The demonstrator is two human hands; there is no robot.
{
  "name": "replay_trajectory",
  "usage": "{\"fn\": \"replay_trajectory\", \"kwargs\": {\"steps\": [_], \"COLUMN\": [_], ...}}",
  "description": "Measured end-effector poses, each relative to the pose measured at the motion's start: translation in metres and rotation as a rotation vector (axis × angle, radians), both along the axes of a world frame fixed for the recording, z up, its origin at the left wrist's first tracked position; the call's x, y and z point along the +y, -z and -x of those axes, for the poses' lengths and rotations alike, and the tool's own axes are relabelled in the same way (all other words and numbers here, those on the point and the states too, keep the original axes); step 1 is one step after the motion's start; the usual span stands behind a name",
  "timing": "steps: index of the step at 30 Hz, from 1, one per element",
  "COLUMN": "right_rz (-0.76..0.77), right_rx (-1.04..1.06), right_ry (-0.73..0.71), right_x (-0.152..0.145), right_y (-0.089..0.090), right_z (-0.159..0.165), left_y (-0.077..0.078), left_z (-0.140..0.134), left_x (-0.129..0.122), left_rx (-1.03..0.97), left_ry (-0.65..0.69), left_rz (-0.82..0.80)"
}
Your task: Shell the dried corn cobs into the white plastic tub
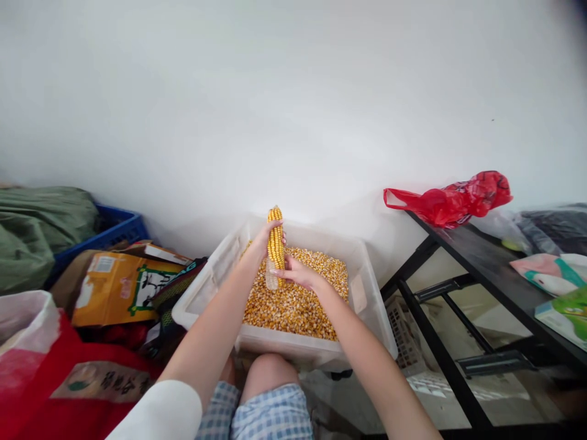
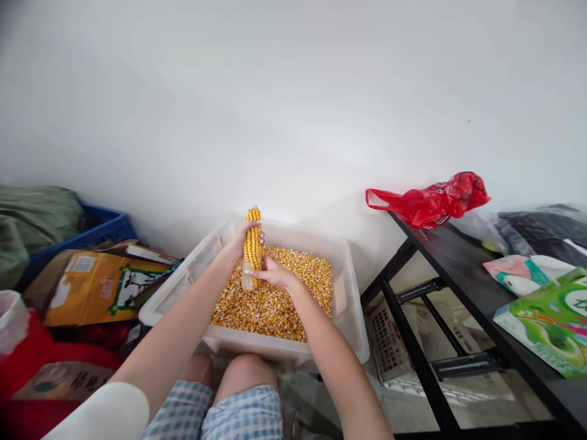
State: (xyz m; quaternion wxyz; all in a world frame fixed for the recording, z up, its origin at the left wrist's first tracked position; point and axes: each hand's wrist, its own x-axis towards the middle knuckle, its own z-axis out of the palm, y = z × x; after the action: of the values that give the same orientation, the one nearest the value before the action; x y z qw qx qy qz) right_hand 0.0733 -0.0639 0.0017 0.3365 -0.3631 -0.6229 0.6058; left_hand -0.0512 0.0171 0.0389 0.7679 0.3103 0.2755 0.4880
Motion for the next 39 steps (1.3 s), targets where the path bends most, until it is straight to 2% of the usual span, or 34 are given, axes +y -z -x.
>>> {"fn": "replay_trajectory", "kwargs": {"steps": [3, 9, 16, 23, 26, 28, 31, 33, 36, 39], "right_rz": [-0.079, -0.187, -0.224, -0.210, -0.163, -0.056, 0.149, 0.218, 0.214, 0.124], "right_rx": [-0.019, -0.060, -0.102, -0.087, -0.050, -0.023, 0.044, 0.114, 0.163, 0.131], "right_ry": [0.024, 0.048, 0.100, 0.154, 0.138, 0.087, -0.044, -0.152, -0.216, -0.137], "right_x": [0.000, 0.001, 0.002, -0.003, -0.004, -0.003, -0.004, -0.006, -0.009, -0.010], "right_y": [0.004, 0.009, 0.015, 0.011, 0.007, 0.002, -0.007, -0.012, -0.014, -0.009], "right_z": [0.003, 0.004, 0.005, 0.011, 0.010, 0.005, -0.005, -0.010, -0.011, -0.005], "left_y": [0.000, 0.003, 0.004, 0.009, 0.008, 0.005, -0.001, -0.003, -0.004, -0.002], "left_z": [-0.003, -0.001, 0.000, -0.001, 0.000, 0.002, 0.007, 0.009, 0.011, 0.009], "left_x": [-0.004, -0.004, -0.003, 0.004, 0.003, 0.001, -0.002, -0.003, -0.004, -0.003], "left_rx": [0.050, 0.037, 0.008, 0.054, 0.023, -0.012, -0.116, -0.178, -0.192, -0.144], "left_ry": [0.059, 0.096, 0.095, 0.105, 0.120, 0.125, 0.105, 0.078, 0.039, 0.013], "left_rz": [-0.083, -0.158, -0.196, -0.194, -0.191, -0.175, -0.174, -0.172, -0.163, -0.181]}}
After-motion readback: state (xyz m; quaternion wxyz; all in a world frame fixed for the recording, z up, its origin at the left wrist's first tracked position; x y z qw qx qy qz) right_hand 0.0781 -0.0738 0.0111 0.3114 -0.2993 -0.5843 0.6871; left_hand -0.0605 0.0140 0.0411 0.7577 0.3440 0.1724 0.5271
